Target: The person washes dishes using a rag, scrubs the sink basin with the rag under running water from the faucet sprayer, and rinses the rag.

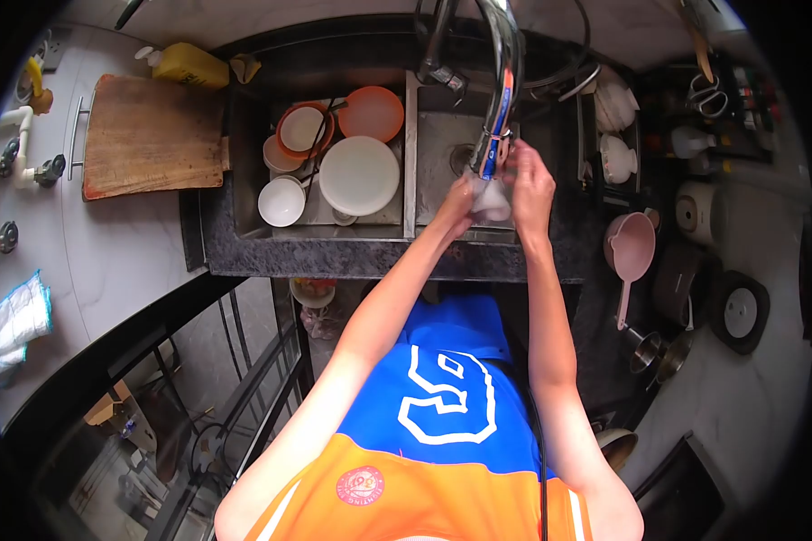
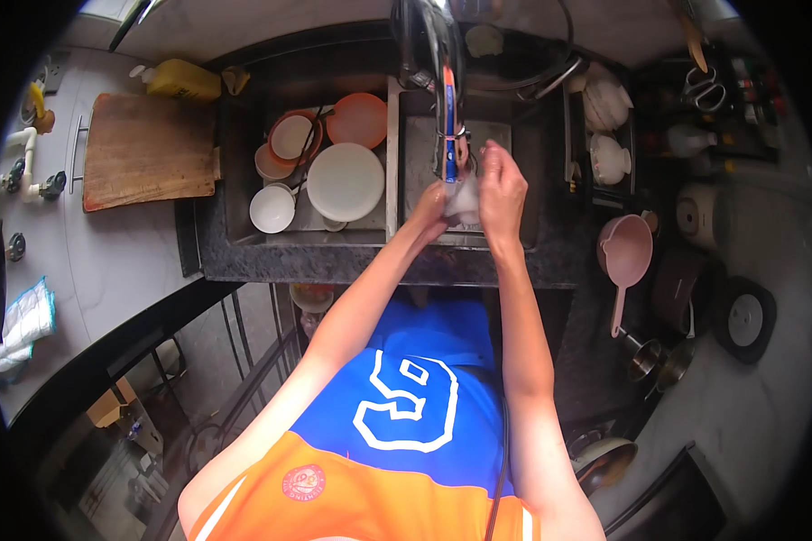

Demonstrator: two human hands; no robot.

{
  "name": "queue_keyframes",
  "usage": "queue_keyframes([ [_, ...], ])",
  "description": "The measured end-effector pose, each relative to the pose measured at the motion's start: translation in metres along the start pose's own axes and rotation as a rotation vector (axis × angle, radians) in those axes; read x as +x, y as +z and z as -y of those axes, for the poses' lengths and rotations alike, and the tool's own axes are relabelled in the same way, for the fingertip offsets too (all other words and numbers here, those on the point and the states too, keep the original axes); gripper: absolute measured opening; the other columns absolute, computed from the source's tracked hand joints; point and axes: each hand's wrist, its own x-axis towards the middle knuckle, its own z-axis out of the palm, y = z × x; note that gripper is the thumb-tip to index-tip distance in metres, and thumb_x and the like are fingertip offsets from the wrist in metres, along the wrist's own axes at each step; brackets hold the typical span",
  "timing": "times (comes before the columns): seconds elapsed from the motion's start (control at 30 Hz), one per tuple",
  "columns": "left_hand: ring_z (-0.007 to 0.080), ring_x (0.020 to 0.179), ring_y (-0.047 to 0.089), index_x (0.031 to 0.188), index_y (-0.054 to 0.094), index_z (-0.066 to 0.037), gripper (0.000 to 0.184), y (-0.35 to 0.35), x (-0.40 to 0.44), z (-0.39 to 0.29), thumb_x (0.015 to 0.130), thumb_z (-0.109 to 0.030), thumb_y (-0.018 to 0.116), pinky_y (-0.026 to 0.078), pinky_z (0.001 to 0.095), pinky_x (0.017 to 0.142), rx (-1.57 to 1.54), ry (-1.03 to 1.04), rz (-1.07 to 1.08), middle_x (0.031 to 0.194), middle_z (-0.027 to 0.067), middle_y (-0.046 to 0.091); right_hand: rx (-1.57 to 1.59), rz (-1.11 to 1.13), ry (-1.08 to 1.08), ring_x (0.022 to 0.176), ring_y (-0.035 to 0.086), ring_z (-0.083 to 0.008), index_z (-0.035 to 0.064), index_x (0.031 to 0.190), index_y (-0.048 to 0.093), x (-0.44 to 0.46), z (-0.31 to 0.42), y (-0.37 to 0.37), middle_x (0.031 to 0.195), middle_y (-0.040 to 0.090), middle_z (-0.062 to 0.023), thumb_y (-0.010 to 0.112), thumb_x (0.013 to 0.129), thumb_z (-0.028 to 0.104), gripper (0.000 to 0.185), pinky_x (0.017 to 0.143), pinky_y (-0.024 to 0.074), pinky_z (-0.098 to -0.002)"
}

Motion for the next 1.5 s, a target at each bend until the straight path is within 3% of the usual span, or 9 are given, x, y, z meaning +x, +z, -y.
queue_keyframes([
  [0.23,0.0165,0.09,0.062,0.119,0.05,-0.008,0.028,-0.037,-0.035,-0.052,0.095,-0.021,0.046,0.053,0.0325,0.075,-0.112,0.052,-0.115,0.105,0.0071,0.062,0.341,0.092,-0.104,0.097,0.056,-0.0127,-0.0032,0.116,0.058,-0.038,0.052,0.066,0.109,0.064,-0.0095,0.024,0.102,0.037,0.054,0.087,0.0421,-0.0264],
  [0.3,0.0137,0.092,0.061,0.12,0.053,-0.008,0.03,-0.05,-0.043,-0.076,0.096,-0.025,0.047,0.05,0.0275,0.076,0.211,0.179,-0.078,0.107,0.0045,0.061,0.296,0.133,-0.206,0.076,0.055,-0.0144,-0.0024,0.112,0.055,-0.048,0.048,0.101,0.082,0.061,-0.0072,0.038,0.1,0.036,0.043,0.068,0.0452,-0.0287],
  [0.7,0.0132,0.08,0.059,0.108,0.056,-0.006,0.023,-0.157,-0.04,-0.237,0.09,-0.013,0.043,0.048,0.0267,0.062,0.421,0.35,-0.393,0.091,0.0057,0.061,0.182,0.177,-0.397,0.065,0.054,-0.0227,-0.0009,0.106,0.056,-0.005,0.109,0.222,0.078,0.062,-0.0132,0.048,0.097,0.03,0.033,0.062,0.0419,-0.0337],
  [0.83,0.0135,0.081,0.057,0.102,0.058,-0.003,0.019,-0.146,-0.031,-0.246,0.09,-0.012,0.046,0.046,0.0262,0.069,0.487,0.581,-0.37,0.088,0.0058,0.062,0.416,0.383,-0.286,0.079,0.059,-0.0192,-0.002,0.101,0.059,0.006,0.091,0.228,0.088,0.064,-0.0036,0.041,0.098,0.041,0.047,0.075,0.0442,-0.0311],
  [0.93,0.0171,0.084,0.058,0.103,0.057,0.0,0.02,-0.152,-0.03,-0.248,0.09,-0.012,0.047,0.045,0.03,0.075,0.63,0.672,-0.473,0.09,0.0096,0.064,1.187,0.438,0.432,0.084,0.06,-0.0197,-0.0018,0.106,0.056,0.001,0.075,0.241,0.094,0.063,-0.0079,0.042,0.099,0.033,0.038,0.085,0.0487,-0.0365],
  [1.07,0.0208,0.076,0.059,0.098,0.056,0.001,0.019,-0.166,-0.047,-0.242,0.089,-0.013,0.047,0.046,0.0337,0.069,0.841,0.774,-0.567,0.084,0.0154,0.063,0.944,0.701,0.478,0.076,0.06,-0.0168,-0.0028,0.101,0.056,0.008,0.066,0.258,0.086,0.062,-0.0081,0.049,0.092,0.008,0.016,0.08,0.0521,-0.0317],
  [1.17,0.0207,0.067,0.056,0.094,0.056,0.001,0.016,-0.167,-0.061,-0.243,0.085,-0.01,0.05,0.046,0.0358,0.065,1.028,0.76,-0.528,0.076,0.0131,0.062,0.578,0.875,0.362,0.059,0.053,-0.0106,0.0001,0.084,0.062,0.012,0.072,0.252,0.069,0.058,-0.0028,0.055,0.092,0.022,0.024,0.057,0.0459,-0.0254],
  [1.37,0.0154,0.067,0.058,0.097,0.059,0.002,0.019,-0.141,-0.072,-0.227,0.082,-0.011,0.058,0.047,0.0301,0.064,1.125,0.809,-0.493,0.077,0.0104,0.065,0.303,-0.233,0.254,0.049,0.044,-0.0122,0.0074,0.065,0.051,0.072,-0.009,0.178,0.049,0.041,0.0005,0.051,0.089,0.029,0.032,0.045,0.0337,-0.0296],
  [1.5,0.0283,0.07,0.066,0.095,0.056,0.003,0.018,-0.089,-0.096,-0.211,0.087,-0.013,0.059,0.048,0.0372,0.063,1.225,0.672,-0.514,0.077,0.0196,0.064,0.559,-0.248,0.479,0.052,0.048,-0.0148,0.0074,0.07,0.052,0.127,-0.095,0.174,0.056,0.047,-0.0023,0.052,0.089,0.032,0.031,0.049,0.0374,-0.0327],
])
